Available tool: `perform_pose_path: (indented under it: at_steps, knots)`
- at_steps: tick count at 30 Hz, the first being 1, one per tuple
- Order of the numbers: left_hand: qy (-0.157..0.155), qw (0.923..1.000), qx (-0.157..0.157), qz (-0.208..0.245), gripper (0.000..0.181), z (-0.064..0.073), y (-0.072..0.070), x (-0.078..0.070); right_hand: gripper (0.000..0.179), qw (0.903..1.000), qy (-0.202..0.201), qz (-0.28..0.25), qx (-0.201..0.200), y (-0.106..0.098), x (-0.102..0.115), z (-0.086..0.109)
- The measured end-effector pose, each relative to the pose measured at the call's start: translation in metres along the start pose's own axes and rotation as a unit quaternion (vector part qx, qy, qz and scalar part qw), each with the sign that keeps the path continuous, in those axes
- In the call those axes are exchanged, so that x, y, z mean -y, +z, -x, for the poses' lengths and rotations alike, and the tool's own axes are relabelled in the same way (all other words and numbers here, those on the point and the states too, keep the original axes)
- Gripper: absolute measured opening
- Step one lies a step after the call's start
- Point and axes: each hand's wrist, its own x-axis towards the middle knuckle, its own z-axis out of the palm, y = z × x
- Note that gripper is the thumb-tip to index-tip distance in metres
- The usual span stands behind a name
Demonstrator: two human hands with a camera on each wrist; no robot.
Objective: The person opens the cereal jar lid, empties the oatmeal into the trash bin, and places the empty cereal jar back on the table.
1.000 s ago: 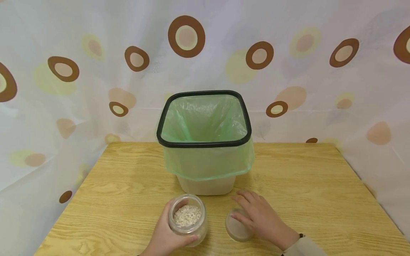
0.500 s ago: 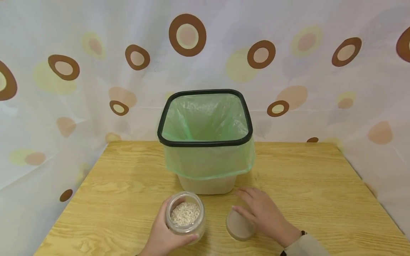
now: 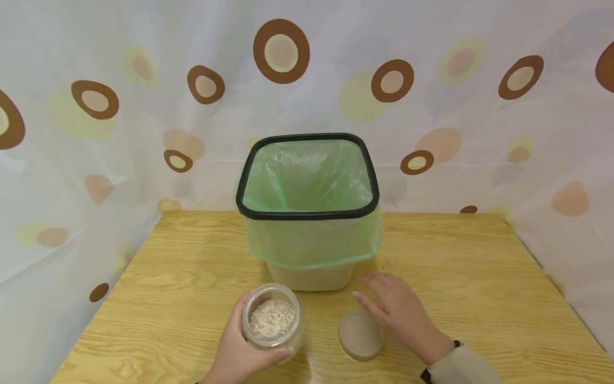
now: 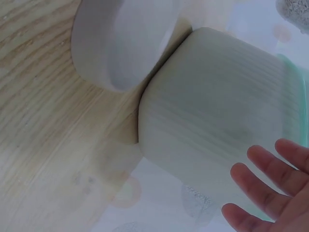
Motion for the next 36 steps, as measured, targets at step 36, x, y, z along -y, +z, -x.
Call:
perform_pose_path:
  at_steps: [36]
  knots:
    - [-0.011, 0.9989, -0.026, -0.038, 0.105, -0.009, -0.019, -0.014, 0.020, 0.9925, 0.067, 0.002, -0.102, -0.027, 0.002, -0.023]
